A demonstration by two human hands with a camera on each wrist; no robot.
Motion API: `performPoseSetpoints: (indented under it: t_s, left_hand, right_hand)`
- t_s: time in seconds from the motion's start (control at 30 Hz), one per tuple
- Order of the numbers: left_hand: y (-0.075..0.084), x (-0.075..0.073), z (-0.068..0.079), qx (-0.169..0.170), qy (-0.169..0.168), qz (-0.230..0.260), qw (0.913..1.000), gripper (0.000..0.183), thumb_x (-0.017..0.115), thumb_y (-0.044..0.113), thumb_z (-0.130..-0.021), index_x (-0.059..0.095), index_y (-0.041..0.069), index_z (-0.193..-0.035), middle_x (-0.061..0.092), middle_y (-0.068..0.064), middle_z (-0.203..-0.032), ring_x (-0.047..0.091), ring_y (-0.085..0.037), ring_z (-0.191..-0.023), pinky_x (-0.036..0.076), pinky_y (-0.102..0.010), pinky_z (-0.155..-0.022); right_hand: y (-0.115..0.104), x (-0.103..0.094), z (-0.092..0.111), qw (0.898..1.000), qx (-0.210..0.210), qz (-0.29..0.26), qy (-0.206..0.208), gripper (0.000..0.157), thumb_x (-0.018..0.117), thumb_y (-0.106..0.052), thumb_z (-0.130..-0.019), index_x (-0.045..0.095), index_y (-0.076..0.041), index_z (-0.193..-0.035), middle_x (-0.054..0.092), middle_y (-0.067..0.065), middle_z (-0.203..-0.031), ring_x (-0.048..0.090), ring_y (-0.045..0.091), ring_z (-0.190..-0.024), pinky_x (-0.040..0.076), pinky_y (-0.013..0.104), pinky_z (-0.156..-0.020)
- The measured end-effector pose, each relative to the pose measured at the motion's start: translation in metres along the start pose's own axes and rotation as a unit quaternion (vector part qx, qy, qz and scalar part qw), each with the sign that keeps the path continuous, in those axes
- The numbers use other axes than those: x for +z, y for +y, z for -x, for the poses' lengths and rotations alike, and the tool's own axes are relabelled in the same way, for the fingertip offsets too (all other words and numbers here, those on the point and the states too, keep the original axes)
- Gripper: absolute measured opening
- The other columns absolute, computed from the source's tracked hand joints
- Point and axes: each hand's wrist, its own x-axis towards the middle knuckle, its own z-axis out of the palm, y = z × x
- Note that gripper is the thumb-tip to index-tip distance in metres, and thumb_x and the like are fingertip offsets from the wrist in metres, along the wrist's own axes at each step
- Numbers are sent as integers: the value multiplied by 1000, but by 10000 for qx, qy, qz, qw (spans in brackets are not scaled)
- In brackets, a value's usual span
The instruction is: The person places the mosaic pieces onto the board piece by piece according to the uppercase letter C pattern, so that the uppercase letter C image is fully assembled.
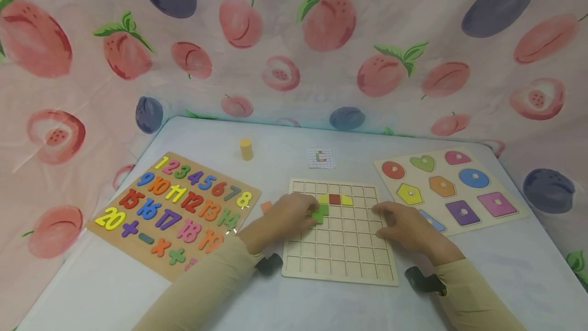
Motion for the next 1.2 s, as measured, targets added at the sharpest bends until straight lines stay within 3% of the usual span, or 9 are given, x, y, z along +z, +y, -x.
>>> performPoseSetpoints:
  t_s: [0.23, 0.47, 0.87, 1.2]
  left_hand:
    - [3, 1, -1, 220, 82, -193, 9995, 28, 72, 22, -91, 70, 10, -116, 70, 1, -107, 61, -14, -100, 50, -30, -90]
    - [8, 0, -1, 158, -10, -121, 9998, 29, 73, 23, -91, 70, 10, -117, 70, 1, -108, 62, -14, -101, 49, -30, -91]
    - [10, 4, -5, 343, -49, -286, 9990, 27, 72, 21, -90, 71, 10, -114, 70, 2, -103, 62, -13, -95, 50, -29, -88]
    - [15, 3, -5, 225, -137, -403, 9988, 25, 73, 22, -90, 69, 11, -113, 67, 4, -98, 57, -11, -88, 50, -30, -87]
  right_hand:
    - [0, 0, 0, 10000, -10, 6, -14, 55, 79, -14, -82, 61, -5, -134, 54, 20, -141, 43, 44, -133, 37, 61, -105]
    - [0, 0, 0, 10000, -6, 0, -26, 56, 79, -14, -82, 60, -5, -134, 54, 20, -141, 42, 44, -134, 36, 61, -106]
    - [0, 0, 1, 9999, 88, -65, -50, 57, 79, -14, -83, 60, -5, -135, 53, 20, -142, 42, 44, -134, 36, 61, -106]
    - [-1, 0, 0, 9999, 109, 3, -59, 57, 80, -16, -83, 60, -6, -136, 53, 20, -143, 42, 44, -135, 36, 62, -106]
